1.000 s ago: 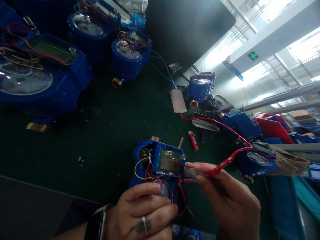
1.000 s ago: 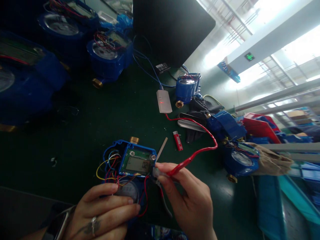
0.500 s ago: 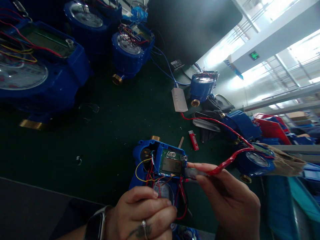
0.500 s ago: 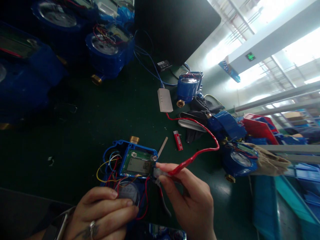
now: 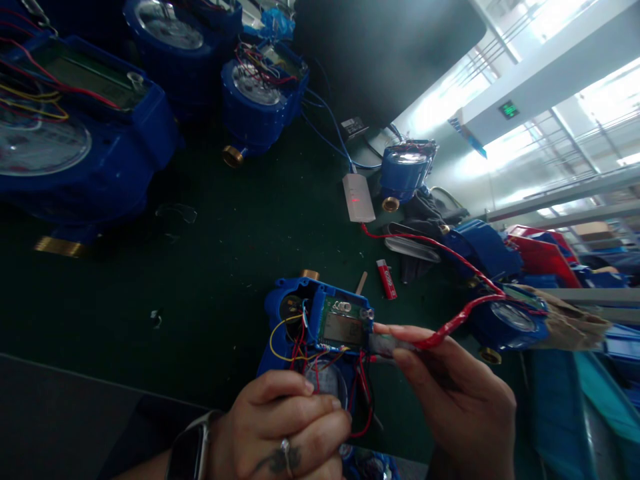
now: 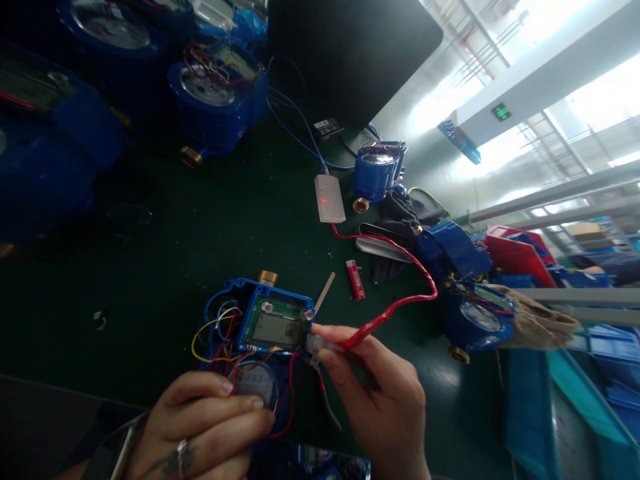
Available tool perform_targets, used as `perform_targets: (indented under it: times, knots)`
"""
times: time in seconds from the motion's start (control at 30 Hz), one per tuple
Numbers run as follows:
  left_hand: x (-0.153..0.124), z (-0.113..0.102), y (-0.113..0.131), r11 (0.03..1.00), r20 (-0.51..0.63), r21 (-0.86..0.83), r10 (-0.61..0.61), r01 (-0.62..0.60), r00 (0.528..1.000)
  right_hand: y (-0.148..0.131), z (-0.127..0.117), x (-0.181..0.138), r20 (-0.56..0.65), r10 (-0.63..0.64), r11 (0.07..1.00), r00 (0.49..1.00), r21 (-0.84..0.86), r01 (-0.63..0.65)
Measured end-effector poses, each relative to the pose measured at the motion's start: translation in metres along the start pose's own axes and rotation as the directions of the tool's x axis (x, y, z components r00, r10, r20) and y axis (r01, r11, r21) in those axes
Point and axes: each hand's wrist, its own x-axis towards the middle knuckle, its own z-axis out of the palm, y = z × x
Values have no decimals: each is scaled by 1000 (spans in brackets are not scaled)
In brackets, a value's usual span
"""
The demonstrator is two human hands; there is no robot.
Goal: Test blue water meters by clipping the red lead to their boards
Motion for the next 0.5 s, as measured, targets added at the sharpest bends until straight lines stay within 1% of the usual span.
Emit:
perform_targets:
  times: [0.17, 0.3, 0.4, 0.5]
  knots:
    - [1, 1, 0, 1000, -23, 2, -7, 7, 1000, 0, 0, -1, 2, 1, 1000, 1000, -14, -1]
    - [3, 1, 0, 1000, -2, -9, -5, 5, 1000, 0, 0, -2, 4, -16, 1000, 1000, -27, 16]
    - [5, 0, 1, 1000, 3, -9, -1, 1, 1000, 1, -2, -1, 2, -42, 997, 999, -60, 42]
    - [5, 0, 0, 1000, 13, 2, 6, -6, 1000, 3, -5, -1, 55, -99, 990, 994, -91, 104]
